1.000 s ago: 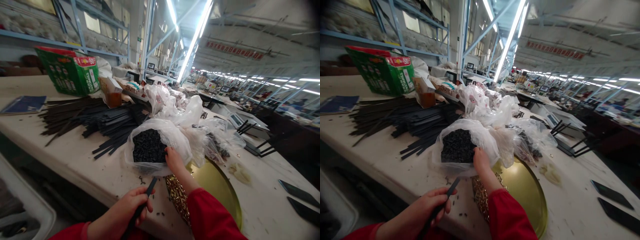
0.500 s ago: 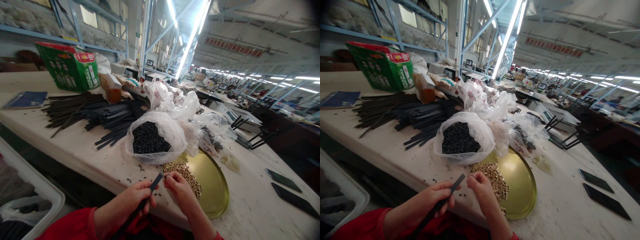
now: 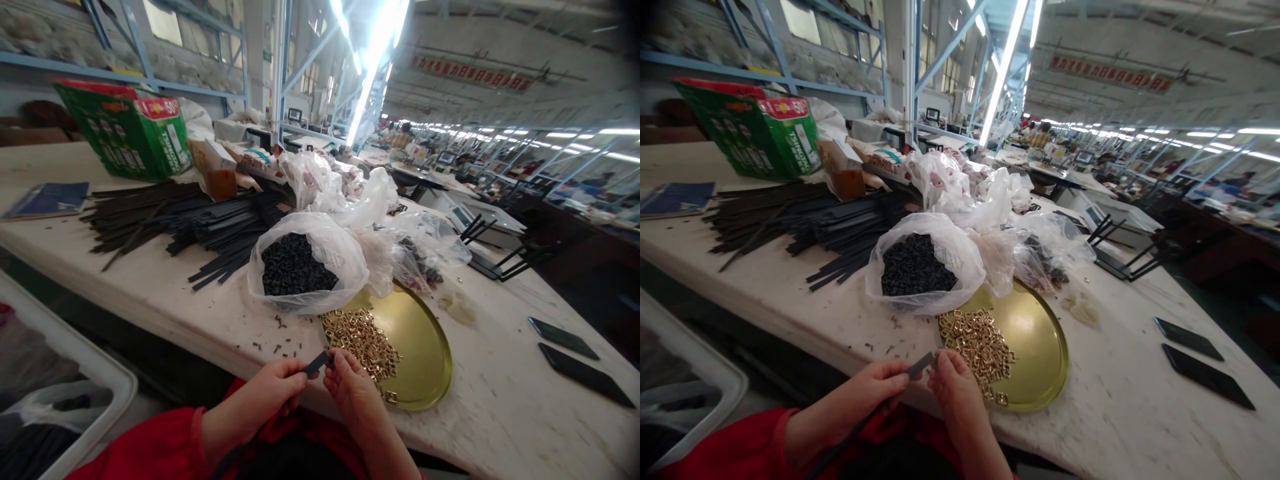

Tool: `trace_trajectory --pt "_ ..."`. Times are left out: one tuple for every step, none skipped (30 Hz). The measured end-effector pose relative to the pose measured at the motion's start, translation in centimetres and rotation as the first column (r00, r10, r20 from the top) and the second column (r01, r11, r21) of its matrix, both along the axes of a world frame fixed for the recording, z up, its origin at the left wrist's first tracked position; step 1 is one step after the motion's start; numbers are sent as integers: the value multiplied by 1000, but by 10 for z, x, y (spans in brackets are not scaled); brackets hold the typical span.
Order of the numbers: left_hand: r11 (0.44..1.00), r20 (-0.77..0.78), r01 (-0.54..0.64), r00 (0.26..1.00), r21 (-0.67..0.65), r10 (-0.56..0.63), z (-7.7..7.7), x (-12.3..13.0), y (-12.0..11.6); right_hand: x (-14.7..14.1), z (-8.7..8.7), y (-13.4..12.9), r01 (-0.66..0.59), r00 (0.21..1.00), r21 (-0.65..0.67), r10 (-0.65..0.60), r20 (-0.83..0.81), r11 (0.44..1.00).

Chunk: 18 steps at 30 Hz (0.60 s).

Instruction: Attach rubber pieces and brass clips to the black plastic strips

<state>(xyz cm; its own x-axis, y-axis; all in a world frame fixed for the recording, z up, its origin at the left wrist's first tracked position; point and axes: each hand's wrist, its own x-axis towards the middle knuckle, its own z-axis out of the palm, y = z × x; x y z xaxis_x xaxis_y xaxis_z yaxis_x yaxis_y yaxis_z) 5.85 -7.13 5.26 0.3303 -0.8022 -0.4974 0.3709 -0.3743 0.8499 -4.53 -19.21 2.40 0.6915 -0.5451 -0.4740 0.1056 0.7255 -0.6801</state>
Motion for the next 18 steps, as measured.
trace_trajectory --pt "1000 29 18 999 10 -18 0 -1 -1 -1 0 1 12 1000 19 -12 -13 1000" --pt "999 52 34 998 20 -35 0 -2 -2 -2 -1 2 29 999 35 -28 -27 999" --pt "998 63 47 997 29 -49 -1 -3 -2 -2 -1 2 47 998 50 -45 -39 998" --pt "998 64 55 996 38 -57 -2 -3 -3 -3 -2 2 63 997 64 -61 -42 996" --pt "997 60 65 996 46 -67 -4 -4 -3 -3 -2 2 79 996 76 -77 -38 994" --pt "996 63 74 995 51 -78 -7 -4 -3 -3 -2 2 92 996 86 -90 -24 992" --pt "995 74 84 993 52 -88 -9 -4 -2 -3 -3 2 100 995 96 -100 -4 990" --pt "994 92 94 991 50 -98 -12 -5 -2 -3 -3 1 108 994 109 -111 17 988" --pt "994 119 104 987 44 -109 -15 -5 -2 -3 -3 1 116 992 125 -121 35 985" --pt "993 153 110 982 35 -114 -17 -5 -2 -3 -2 2 126 990 142 -134 46 982" --pt "993 187 112 976 24 -114 -19 -5 -2 -3 -2 2 135 988 158 -144 49 978" --pt "993 214 114 970 10 -114 -19 -5 -3 -3 -2 3 143 987 172 -153 50 975" --pt "994 235 114 966 0 -111 -19 -6 -4 -3 -2 4 147 986 180 -158 48 973" --pt "994 255 107 962 -5 -102 -18 -6 -5 -3 -1 5 153 986 181 -163 44 972" --pt "995 272 96 958 -8 -90 -17 -6 -7 -3 -1 6 154 986 176 -163 38 972" --pt "996 288 84 955 -6 -78 -16 -6 -8 -3 -1 8 148 987 165 -155 31 975" --pt "997 306 73 949 0 -69 -14 -6 -9 -2 -1 9 135 990 146 -140 25 980" --pt "998 328 64 942 9 -63 -13 -6 -10 -2 -2 10 121 992 113 -124 20 986"
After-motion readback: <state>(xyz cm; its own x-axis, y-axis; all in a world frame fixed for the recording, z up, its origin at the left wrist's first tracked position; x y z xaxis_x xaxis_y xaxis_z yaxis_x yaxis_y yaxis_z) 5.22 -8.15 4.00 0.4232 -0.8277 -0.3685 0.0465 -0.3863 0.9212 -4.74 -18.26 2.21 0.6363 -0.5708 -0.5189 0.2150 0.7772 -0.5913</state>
